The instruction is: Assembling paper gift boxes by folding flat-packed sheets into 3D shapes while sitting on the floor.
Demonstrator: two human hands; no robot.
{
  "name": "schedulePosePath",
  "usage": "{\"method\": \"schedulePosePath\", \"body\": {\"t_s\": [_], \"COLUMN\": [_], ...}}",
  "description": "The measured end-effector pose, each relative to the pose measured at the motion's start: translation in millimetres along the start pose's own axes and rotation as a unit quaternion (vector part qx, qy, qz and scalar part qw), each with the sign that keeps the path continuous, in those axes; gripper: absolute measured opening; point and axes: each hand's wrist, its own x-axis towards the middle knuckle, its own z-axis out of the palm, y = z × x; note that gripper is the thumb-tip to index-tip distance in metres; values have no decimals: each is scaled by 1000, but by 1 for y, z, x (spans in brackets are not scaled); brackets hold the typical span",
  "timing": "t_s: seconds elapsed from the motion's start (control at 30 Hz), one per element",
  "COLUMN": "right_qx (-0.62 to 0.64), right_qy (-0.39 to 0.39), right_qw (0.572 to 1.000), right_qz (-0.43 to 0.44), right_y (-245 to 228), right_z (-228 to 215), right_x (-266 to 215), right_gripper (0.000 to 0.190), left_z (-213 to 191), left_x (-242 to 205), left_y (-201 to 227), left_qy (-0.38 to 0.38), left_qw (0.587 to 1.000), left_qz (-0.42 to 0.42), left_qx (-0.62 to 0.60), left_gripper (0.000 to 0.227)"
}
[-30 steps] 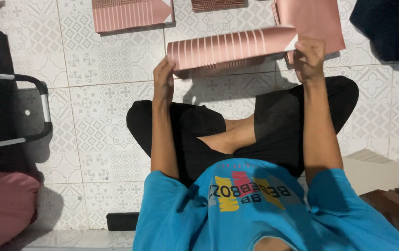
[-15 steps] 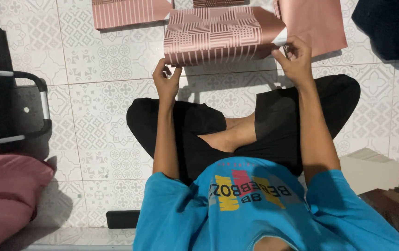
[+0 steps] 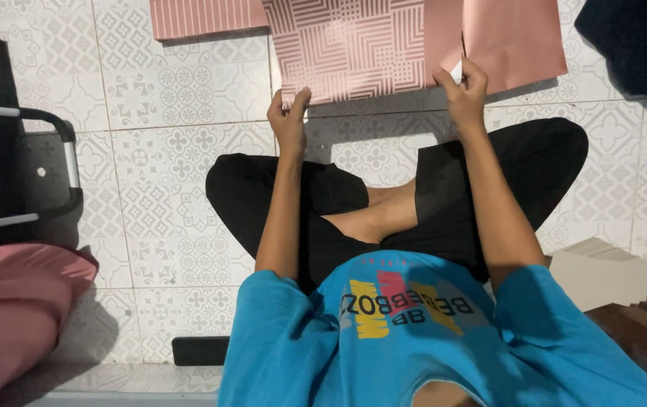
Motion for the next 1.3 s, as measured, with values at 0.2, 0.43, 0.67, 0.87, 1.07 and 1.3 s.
{"method": "schedulePosePath", "body": {"t_s": [0.2,0.43,0.67,0.87,1.07,1.3], "right_qx": [-266,-444,-384,-401,-412,-367], "right_qy": [44,-148,-219,-235,-229,-234], "right_qw": [945,841,843,817,807,838], "right_qz": [-183,-272,-307,-340,-356,-329], "right_y": [0,29,32,59,57,32], "right_z": [22,51,63,62,61,56], "right_x": [-3,-10,-11,-9,-3,3], "right_gripper": [83,60,41,33,31,13], "left_z": [7,0,-6,-15,6,22], "left_x": [-3,-3,-4,7,-3,0], "left_y": [-7,-43,-41,-80,-63,-38], "left_qy": [27,9,16,47,-75,-266], "left_qw": [999,997,993,980,830,775], "left_qz": [-30,-56,-115,-75,255,294], "left_qx": [23,49,25,179,490,492], "left_gripper": [13,19,16,48,66,20]}}
